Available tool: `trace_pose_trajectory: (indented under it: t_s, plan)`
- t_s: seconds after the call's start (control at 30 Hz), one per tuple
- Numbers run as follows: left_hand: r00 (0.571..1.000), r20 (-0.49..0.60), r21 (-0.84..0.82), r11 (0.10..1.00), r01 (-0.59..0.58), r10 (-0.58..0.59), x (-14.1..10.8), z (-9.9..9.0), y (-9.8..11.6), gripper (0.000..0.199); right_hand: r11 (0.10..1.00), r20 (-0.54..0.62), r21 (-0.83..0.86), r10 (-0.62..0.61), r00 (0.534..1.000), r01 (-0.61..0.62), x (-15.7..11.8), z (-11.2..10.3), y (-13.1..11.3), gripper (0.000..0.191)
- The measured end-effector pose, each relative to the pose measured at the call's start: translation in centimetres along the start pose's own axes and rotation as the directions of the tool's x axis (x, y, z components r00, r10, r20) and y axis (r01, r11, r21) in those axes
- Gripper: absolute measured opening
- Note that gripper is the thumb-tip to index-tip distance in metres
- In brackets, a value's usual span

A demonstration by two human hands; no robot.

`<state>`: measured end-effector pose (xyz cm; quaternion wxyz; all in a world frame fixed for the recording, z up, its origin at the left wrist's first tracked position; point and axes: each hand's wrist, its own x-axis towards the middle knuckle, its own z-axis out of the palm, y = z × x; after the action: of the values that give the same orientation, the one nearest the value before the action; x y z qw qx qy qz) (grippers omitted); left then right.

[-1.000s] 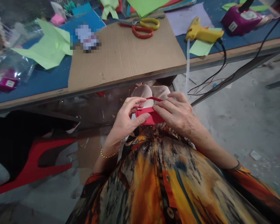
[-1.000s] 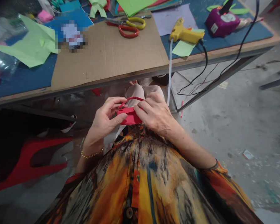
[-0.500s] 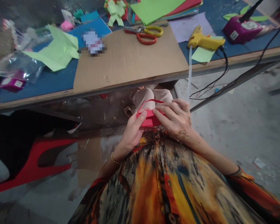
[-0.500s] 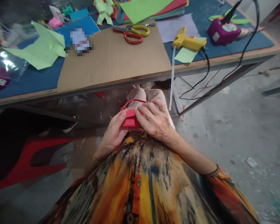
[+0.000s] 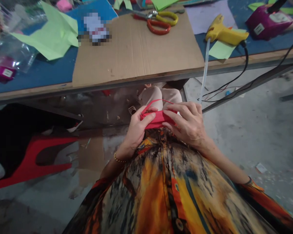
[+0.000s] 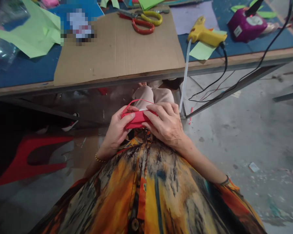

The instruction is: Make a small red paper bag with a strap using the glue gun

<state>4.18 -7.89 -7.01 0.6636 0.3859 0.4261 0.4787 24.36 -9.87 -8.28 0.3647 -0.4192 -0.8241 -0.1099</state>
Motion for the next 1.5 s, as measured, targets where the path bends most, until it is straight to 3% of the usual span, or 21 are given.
trace_pose_trajectory:
  t_s: [0.43, 0.6, 0.97, 1.33, 1.5]
  plan:
    - [0.996, 0.086, 0.021, 0.999, -0.027, 0.025, -0.2, -0.7, 0.8, 0.024, 0.999, -0.024, 0.032, -0.01, 1.0, 0.011, 0.7, -0.3, 0.0, 0.006]
    - [0.988, 0.14, -0.005, 0.998, -0.058, 0.058, 0.2, -0.9, 0.7, 0.03, 0.997, 0.026, 0.073, -0.003, 1.0, 0.001, 0.8, -0.3, 0.1, 0.008]
    - [0.997, 0.065, 0.072, 0.996, -0.057, 0.052, 0.3, -0.4, 0.4, 0.022, 0.999, -0.012, 0.029, -0.03, 0.999, 0.031, 1.1, -0.2, -0.1, 0.006]
    - [0.997, 0.064, 0.052, 0.997, -0.049, 0.046, 0.5, -0.5, 0.8, 0.02, 1.0, -0.024, 0.006, -0.024, 0.999, 0.025, 1.2, 0.2, -0.3, 0.008]
    - [0.995, 0.09, 0.017, 0.999, -0.05, 0.048, 0.8, -0.9, 0.8, 0.023, 0.999, -0.054, 0.043, -0.019, 0.998, 0.021, 0.9, 0.0, -0.2, 0.02]
